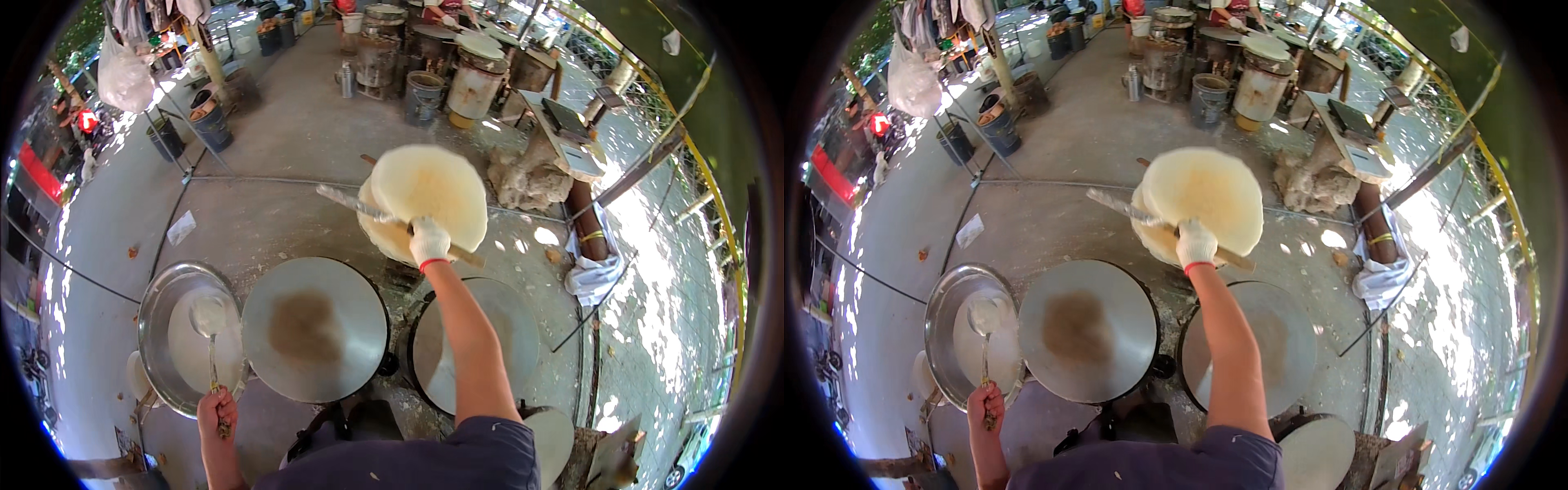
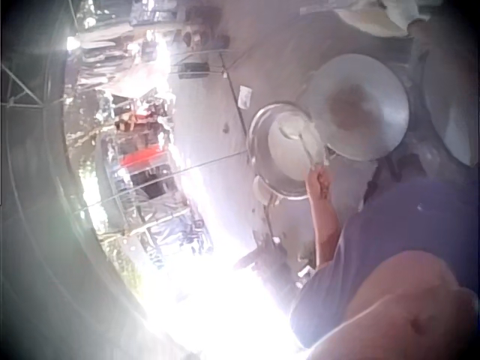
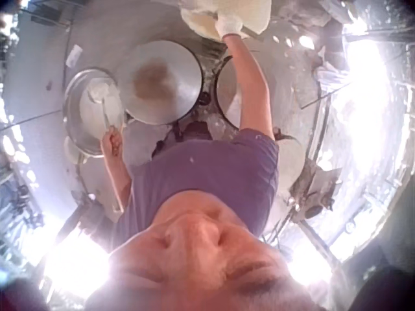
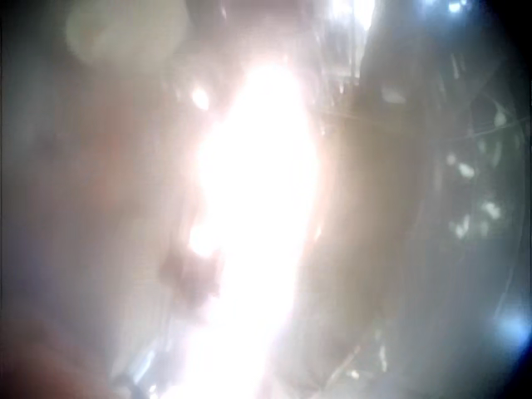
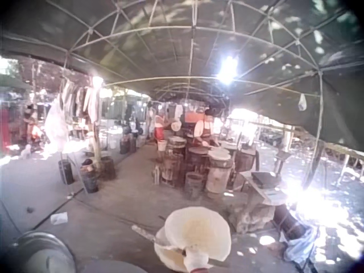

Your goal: The person scoops batter from a large metal basin and pours it onto several hot, round griddles. Using a wooden stick, they spread the batter into thin, circular crepes. The person flips the crepes to cook both sides and then removes the finished ones from the griddles.

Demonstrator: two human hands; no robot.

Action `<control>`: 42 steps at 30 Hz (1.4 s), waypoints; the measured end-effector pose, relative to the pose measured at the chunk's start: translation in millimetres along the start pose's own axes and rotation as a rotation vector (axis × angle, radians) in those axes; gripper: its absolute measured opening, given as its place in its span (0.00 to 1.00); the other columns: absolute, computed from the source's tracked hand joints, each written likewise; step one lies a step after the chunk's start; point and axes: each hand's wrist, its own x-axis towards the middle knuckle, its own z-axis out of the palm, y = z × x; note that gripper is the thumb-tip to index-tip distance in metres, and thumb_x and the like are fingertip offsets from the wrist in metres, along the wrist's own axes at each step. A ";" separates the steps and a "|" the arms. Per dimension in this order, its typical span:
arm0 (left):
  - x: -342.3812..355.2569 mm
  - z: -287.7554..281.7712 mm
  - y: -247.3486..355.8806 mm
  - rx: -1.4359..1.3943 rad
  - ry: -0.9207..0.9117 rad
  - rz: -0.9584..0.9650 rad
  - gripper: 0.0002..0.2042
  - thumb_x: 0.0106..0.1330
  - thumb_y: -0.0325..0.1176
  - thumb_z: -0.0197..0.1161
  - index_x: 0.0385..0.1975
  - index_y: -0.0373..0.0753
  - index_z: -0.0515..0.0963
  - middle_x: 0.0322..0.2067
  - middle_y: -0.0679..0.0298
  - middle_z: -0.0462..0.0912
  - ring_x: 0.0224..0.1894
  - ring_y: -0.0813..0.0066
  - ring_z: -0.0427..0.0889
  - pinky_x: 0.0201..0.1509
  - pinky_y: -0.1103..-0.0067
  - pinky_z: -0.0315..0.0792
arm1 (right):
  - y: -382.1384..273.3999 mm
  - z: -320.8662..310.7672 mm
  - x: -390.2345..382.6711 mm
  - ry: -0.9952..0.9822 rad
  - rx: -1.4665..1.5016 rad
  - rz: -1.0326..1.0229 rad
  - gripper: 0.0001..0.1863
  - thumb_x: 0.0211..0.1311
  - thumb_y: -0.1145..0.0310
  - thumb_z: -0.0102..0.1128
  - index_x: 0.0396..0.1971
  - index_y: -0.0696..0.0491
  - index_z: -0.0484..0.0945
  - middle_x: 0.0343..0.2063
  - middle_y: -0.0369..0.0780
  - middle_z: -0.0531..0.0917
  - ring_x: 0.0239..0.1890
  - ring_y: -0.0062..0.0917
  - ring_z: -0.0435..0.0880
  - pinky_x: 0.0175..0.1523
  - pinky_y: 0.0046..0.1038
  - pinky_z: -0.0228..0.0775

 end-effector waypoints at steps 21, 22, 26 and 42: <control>22.6 -200.6 34.9 -0.450 0.131 0.021 0.06 0.68 0.33 0.49 0.33 0.37 0.67 0.20 0.68 0.67 0.14 0.85 0.61 0.12 0.87 0.56 | -244.8 30.1 -117.3 -0.605 0.830 0.183 0.11 0.63 0.69 0.51 0.43 0.54 0.75 0.26 0.35 0.78 0.22 0.16 0.75 0.25 0.21 0.67; 33.5 -221.6 40.4 -0.435 0.194 -0.015 0.06 0.67 0.33 0.49 0.32 0.38 0.67 0.20 0.68 0.67 0.14 0.85 0.61 0.12 0.87 0.56 | -283.4 31.1 -141.5 -0.634 0.932 0.092 0.10 0.64 0.67 0.51 0.42 0.53 0.76 0.24 0.33 0.79 0.17 0.12 0.74 0.22 0.17 0.65; 94.7 -329.2 34.8 -0.327 0.124 -0.273 0.04 0.64 0.27 0.49 0.27 0.37 0.66 0.18 0.68 0.66 0.13 0.83 0.60 0.12 0.84 0.56 | -395.7 72.5 -208.7 -0.965 0.386 -0.362 0.17 0.63 0.57 0.50 0.44 0.52 0.76 0.27 0.42 0.82 0.27 0.27 0.81 0.33 0.30 0.72; 130.7 -367.1 121.9 0.277 -0.028 -0.212 0.05 0.62 0.28 0.53 0.30 0.34 0.66 0.16 0.67 0.65 0.11 0.77 0.63 0.13 0.77 0.61 | -559.0 105.4 -288.5 -1.226 0.847 0.466 0.15 0.65 0.68 0.49 0.51 0.53 0.74 0.17 0.31 0.71 0.15 0.12 0.69 0.15 0.16 0.56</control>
